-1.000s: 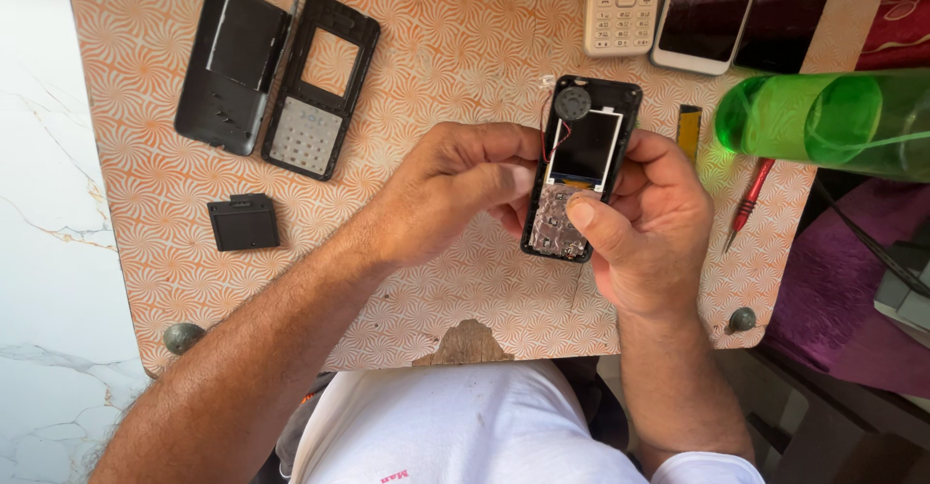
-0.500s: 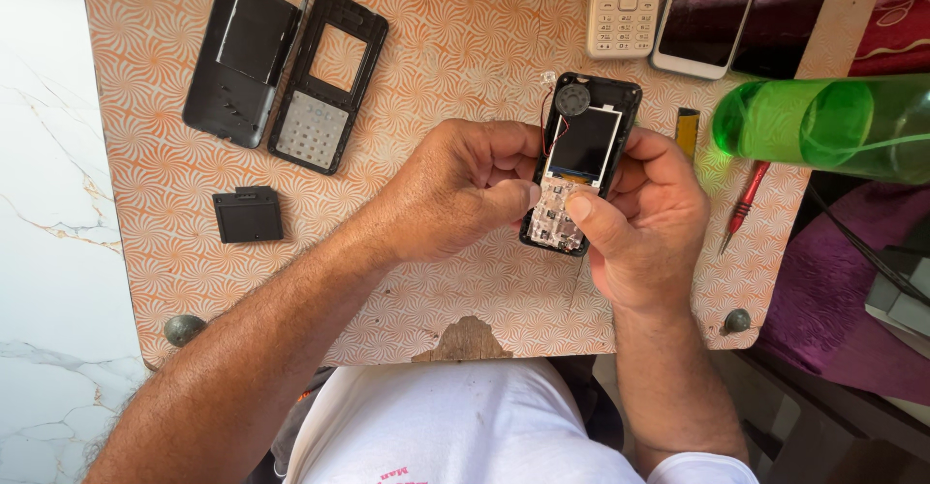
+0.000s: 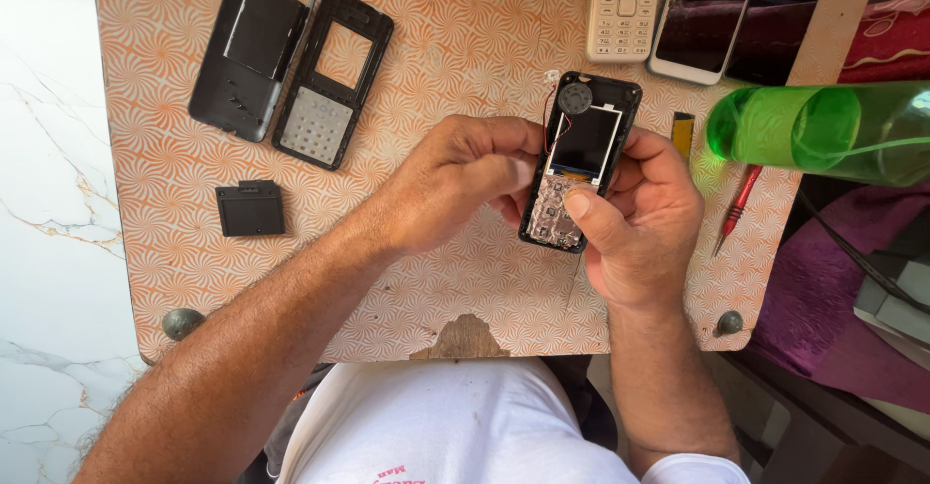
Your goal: The person cleans a mobile phone battery with a toothbrush, then places it into the phone chassis. They connect the battery ribbon cable and adjust internal components, including the speaker and keypad area, while holding the device.
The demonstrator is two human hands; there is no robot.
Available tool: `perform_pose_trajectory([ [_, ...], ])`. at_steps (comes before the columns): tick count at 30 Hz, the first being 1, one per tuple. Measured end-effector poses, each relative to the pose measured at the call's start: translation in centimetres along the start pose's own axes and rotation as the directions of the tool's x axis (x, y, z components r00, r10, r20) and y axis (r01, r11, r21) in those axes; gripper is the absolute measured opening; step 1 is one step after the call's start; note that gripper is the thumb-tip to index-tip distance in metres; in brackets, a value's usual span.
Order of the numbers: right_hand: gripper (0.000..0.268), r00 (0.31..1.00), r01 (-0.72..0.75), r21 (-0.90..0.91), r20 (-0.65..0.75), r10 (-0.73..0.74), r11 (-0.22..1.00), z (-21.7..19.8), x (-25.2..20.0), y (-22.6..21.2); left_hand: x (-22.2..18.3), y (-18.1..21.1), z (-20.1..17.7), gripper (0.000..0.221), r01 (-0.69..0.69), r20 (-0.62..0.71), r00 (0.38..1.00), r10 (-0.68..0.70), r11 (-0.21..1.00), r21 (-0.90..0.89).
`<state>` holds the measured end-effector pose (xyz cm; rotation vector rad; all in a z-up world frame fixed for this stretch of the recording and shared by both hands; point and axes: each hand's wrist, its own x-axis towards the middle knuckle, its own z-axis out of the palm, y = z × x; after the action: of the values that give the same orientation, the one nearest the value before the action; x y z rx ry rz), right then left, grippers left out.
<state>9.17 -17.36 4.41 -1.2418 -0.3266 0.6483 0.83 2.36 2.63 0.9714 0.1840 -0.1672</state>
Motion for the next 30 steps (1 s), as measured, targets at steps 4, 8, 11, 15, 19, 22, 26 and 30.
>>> perform_pose_trajectory([
  [4, 0.053, 1.000, -0.002, -0.003, 0.008, 0.002, 1.000, -0.1, 0.0, 0.1, 0.1, -0.3, 0.4, 0.027, -0.032, 0.009, 0.999, 0.032, 0.999, 0.014],
  [8, 0.049, 1.000, -0.001, -0.006, 0.014, 0.001, 1.000, -0.2, -0.1, 0.2, 0.1, -0.4, 0.5, 0.027, -0.043, 0.004, 0.999, 0.043, 0.998, 0.051],
  [11, 0.052, 1.000, -0.020, -0.008, 0.005, 0.020, 1.000, -0.1, 0.0, 0.1, 0.0, -0.7, 0.5, 0.023, -0.061, 0.002, 0.998, 0.061, 0.994, 0.087],
  [15, 0.049, 1.000, -0.025, 0.018, 0.018, 0.025, 1.000, 0.2, 0.3, 0.0, 0.2, -0.8, 0.6, 0.023, -0.081, -0.011, 0.997, 0.082, 0.995, 0.061],
  [19, 0.049, 0.999, -0.007, 0.015, 0.032, 0.006, 1.000, 0.3, 0.4, 0.0, -0.1, -0.4, 0.9, 0.025, -0.108, -0.022, 0.994, 0.111, 0.989, 0.105],
  [22, 0.052, 0.999, 0.008, -0.078, 0.049, -0.004, 0.997, 0.6, 0.0, -0.7, -0.3, -0.2, 1.1, 0.025, -0.129, -0.034, 0.990, 0.136, 0.977, 0.172],
  [26, 0.054, 0.967, 0.246, -0.320, 0.143, -0.210, 0.915, 1.7, 0.2, -2.8, -0.5, 0.2, 1.5, 0.029, -0.118, -0.038, 0.992, 0.123, 0.986, 0.117],
  [30, 0.041, 0.902, 0.407, -0.724, 0.221, -0.372, 0.557, 2.5, 0.4, -5.9, -0.9, 1.2, 2.2, 0.032, 0.010, -0.098, 0.995, 0.005, 0.989, 0.151],
])
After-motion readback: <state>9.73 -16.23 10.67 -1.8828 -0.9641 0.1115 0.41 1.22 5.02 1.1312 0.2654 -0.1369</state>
